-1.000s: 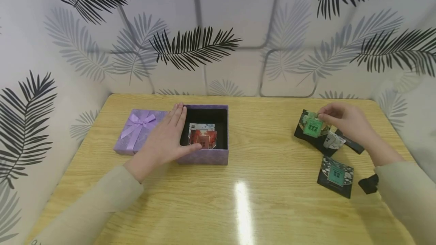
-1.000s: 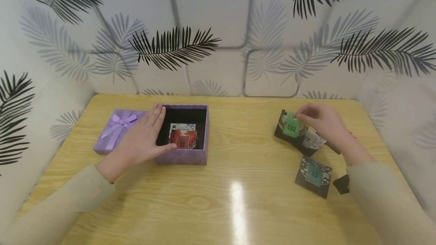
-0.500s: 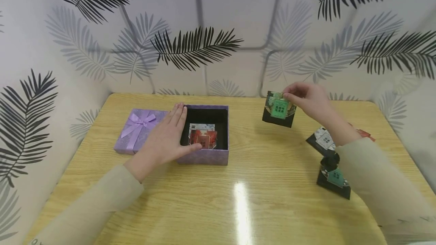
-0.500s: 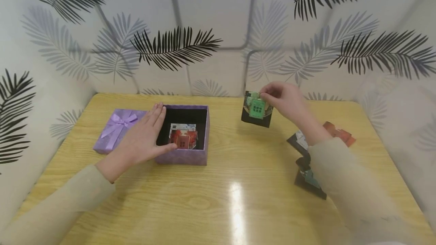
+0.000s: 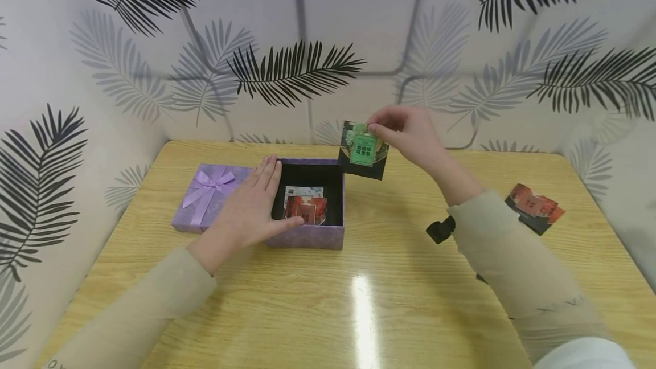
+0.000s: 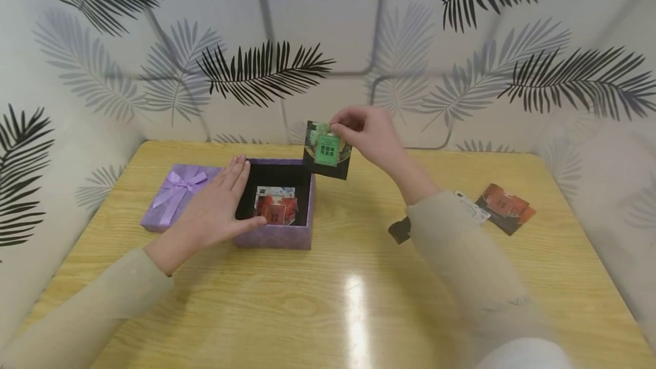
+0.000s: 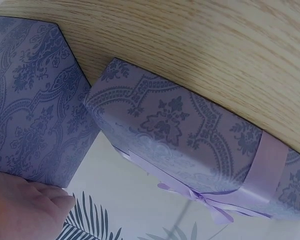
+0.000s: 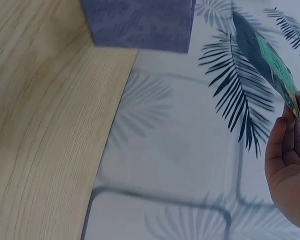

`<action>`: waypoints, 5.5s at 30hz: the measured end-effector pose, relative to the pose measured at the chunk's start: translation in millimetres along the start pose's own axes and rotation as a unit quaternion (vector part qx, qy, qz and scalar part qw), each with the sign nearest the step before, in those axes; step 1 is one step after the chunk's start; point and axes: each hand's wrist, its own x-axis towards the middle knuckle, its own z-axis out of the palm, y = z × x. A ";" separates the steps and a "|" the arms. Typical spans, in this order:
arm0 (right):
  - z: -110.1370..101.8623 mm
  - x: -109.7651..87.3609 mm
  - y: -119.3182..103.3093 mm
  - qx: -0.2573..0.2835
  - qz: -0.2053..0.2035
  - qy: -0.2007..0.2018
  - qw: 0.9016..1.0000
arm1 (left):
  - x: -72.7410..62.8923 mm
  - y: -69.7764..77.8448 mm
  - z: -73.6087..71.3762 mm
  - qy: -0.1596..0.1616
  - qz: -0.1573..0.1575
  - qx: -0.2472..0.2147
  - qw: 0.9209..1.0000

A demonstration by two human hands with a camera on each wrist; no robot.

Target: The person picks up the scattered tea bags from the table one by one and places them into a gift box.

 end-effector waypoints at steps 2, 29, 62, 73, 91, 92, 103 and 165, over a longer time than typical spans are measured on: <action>8.8 3.9 -5.0 0.015 -0.006 -0.007 1.000 | 0.0 -0.3 0.2 0.000 -0.001 0.000 1.000; 96.4 -2.8 -5.6 0.014 -0.035 -0.151 0.988 | 1.0 -2.4 3.4 -0.001 -0.008 -0.009 1.000; 122.3 -16.7 1.7 -0.192 -0.100 -0.141 0.966 | 0.6 -4.7 5.9 0.013 0.004 -0.002 1.000; 109.4 -18.9 5.5 -0.044 -0.077 -0.141 0.986 | 1.2 -2.9 6.5 0.014 0.003 -0.005 1.000; 30.9 -47.2 27.8 0.001 -0.018 -0.049 0.999 | 2.6 -1.2 5.9 0.001 -0.005 -0.006 1.000; 25.6 -50.5 30.2 0.001 -0.015 -0.045 0.999 | 2.5 -1.2 6.0 0.001 -0.004 -0.006 1.000; -31.3 -83.8 57.5 -0.009 0.056 0.002 0.998 | -0.3 -0.2 5.0 0.005 -0.001 -0.010 1.000; -129.2 -155.6 205.3 -0.104 0.218 0.017 0.970 | -0.6 -1.6 6.1 0.009 0.008 -0.005 1.000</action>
